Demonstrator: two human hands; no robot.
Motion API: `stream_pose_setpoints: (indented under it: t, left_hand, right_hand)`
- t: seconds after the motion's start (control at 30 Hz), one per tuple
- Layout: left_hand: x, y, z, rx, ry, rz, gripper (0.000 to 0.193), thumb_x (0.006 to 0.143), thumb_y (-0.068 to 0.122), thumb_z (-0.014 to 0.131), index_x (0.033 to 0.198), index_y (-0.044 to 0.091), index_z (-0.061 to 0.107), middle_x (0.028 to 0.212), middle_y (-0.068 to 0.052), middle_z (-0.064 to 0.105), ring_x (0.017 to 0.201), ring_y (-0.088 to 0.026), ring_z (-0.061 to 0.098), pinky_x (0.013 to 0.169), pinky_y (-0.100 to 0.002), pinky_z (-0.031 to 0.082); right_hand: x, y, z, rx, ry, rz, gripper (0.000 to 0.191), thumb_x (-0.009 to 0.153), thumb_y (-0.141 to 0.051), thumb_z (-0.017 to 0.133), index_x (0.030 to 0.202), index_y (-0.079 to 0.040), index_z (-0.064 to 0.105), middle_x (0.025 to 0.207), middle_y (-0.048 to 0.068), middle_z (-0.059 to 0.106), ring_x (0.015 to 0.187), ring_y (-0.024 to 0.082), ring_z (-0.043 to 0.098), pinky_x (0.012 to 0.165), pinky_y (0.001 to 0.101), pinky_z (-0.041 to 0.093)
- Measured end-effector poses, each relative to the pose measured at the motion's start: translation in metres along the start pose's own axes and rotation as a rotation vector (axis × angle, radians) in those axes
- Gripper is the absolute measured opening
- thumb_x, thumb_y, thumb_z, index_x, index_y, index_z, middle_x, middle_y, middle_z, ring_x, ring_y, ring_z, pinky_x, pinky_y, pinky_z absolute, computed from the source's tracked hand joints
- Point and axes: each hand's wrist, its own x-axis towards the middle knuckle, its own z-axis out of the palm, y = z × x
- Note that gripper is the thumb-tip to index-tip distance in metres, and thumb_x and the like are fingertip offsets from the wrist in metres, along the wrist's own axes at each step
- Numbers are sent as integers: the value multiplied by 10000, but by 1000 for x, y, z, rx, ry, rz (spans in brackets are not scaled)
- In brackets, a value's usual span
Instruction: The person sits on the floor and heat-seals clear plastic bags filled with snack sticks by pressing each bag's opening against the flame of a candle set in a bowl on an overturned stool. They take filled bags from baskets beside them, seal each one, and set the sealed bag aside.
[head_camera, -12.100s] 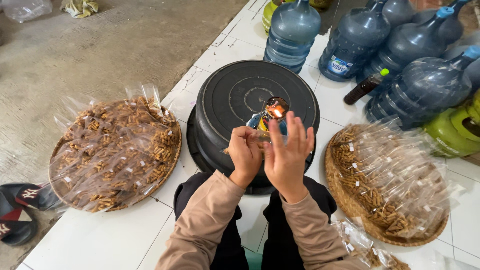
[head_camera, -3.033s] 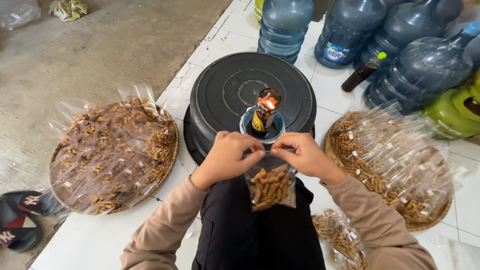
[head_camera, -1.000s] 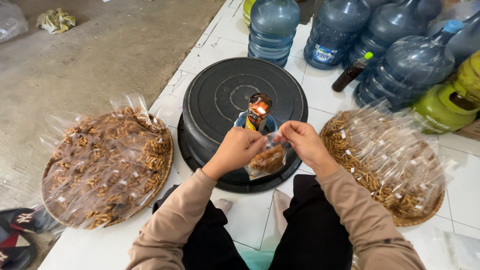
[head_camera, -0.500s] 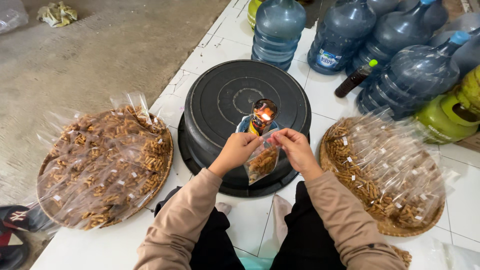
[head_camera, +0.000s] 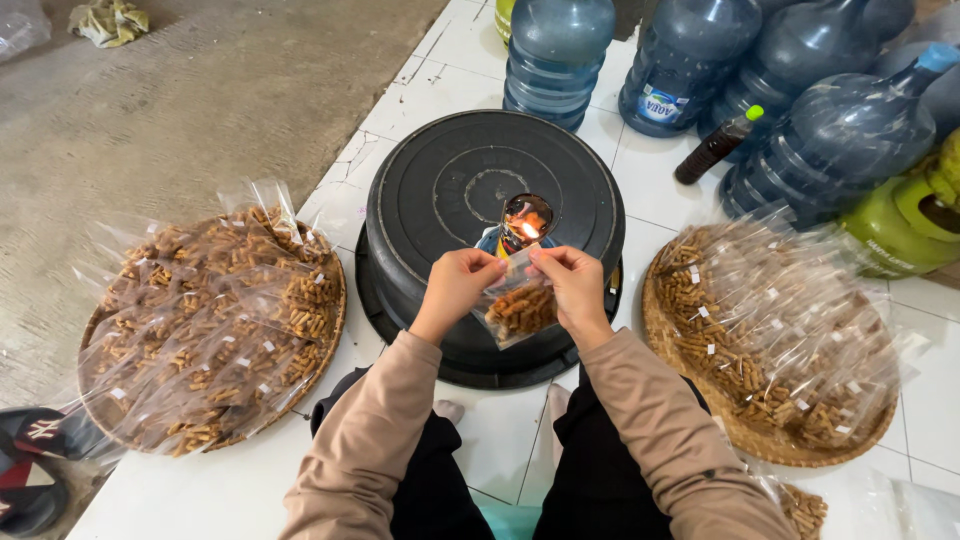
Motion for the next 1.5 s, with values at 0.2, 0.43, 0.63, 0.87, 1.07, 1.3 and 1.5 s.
stream_pose_setpoints:
  t: [0.2,0.43,0.63,0.87,1.07,1.3,1.5]
  left_hand:
    - [0,4,-2,-7,40,-29,205,880,202,770,915,1,790,741,-26,766,672,-38,664,625,-212,515]
    - [8,1,-2,20,82,-52,217,876,218,781,916,5,799,741,-31,765,645,-50,638,597,-232,495]
    - [14,0,-2,6,67,-50,212,874,205,773,912,-2,796,750,-41,773,670,-61,685,633,-225,532]
    - [15,0,-2,-30,60,-56,209,874,181,768,921,-21,794,764,-54,774,689,-72,699,655,-228,548]
    - [18,-2,-1,-81,42,-53,207,883,169,764,933,-29,791,768,-50,770,694,-68,693,658,-225,549]
    - [19,-2,1,-125,23,-71,209,891,162,753,939,-38,788,783,-69,765,702,-85,699,665,-241,568]
    - [21,0,2,-128,39,-85,218,880,166,760,940,-42,781,800,-72,776,753,-109,745,712,-240,594]
  right_hand:
    - [4,8,5,66,31,32,89,909,-37,771,957,27,730,871,88,750,761,119,712,675,224,534]
    - [7,5,8,100,61,107,99,891,-21,741,983,15,738,916,92,758,808,142,737,680,234,562]
    - [9,7,9,132,88,135,94,917,-28,721,1001,13,727,915,89,751,809,156,737,659,241,558]
    - [12,10,6,126,65,84,89,912,-20,725,992,17,729,918,91,752,811,160,740,670,248,577]
    - [11,7,6,105,83,118,83,914,-38,726,991,-6,734,916,76,754,801,143,739,623,230,534]
    - [12,6,5,107,90,113,78,908,-29,737,982,-4,735,909,70,751,804,131,727,660,233,554]
    - [12,6,3,96,101,100,82,916,-41,740,990,-6,729,912,69,752,810,133,728,636,228,530]
